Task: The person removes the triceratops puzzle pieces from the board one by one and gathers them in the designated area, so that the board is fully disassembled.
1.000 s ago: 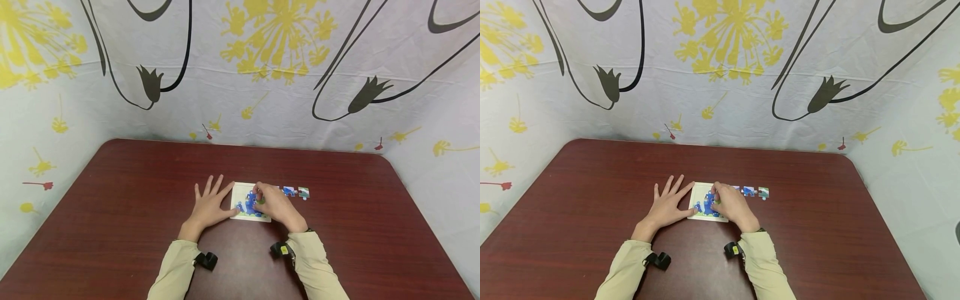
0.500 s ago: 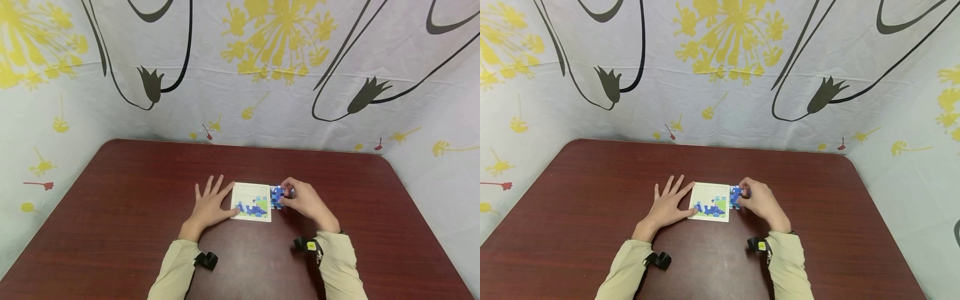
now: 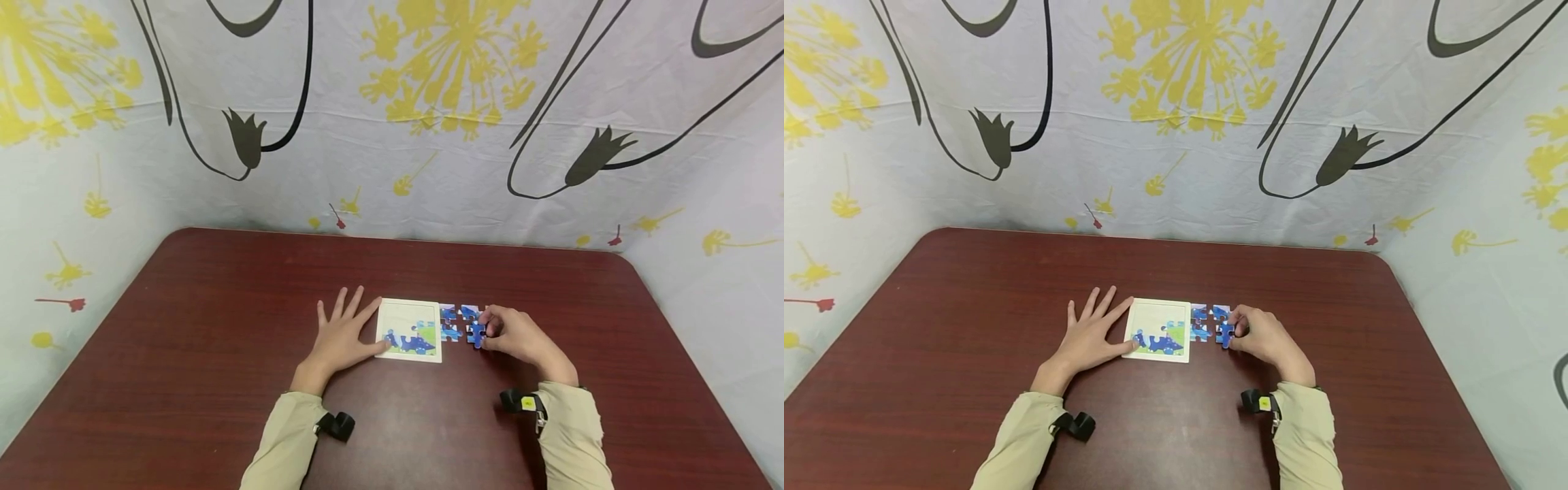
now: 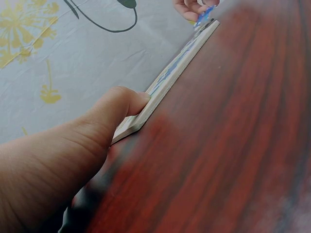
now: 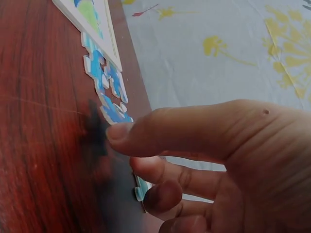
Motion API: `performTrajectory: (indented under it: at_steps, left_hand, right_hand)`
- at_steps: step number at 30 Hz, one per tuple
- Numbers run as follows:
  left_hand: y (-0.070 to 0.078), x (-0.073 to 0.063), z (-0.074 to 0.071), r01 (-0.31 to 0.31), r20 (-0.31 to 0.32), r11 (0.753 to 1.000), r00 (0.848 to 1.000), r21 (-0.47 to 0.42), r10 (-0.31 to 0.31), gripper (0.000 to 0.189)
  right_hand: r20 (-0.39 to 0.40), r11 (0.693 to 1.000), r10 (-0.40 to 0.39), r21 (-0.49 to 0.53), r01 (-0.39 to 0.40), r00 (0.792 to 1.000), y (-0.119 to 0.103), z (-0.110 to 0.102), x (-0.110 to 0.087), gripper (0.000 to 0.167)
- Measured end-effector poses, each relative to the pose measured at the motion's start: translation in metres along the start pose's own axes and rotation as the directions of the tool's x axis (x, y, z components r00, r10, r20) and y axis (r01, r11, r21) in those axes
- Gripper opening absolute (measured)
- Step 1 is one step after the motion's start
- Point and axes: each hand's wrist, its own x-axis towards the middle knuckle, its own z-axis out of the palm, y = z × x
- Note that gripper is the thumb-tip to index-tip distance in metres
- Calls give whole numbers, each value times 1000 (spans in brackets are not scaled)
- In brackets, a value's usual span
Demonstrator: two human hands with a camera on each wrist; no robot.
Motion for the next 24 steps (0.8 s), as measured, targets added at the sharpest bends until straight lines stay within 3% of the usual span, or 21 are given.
performTrajectory:
  at_steps: [24]
  left_hand:
    - [1, 0, -1, -4, -1, 1000, 1000, 0, 4, 84]
  right_hand:
    - [-14, 999, 40, 6, -40, 999, 2, 9, 4, 25]
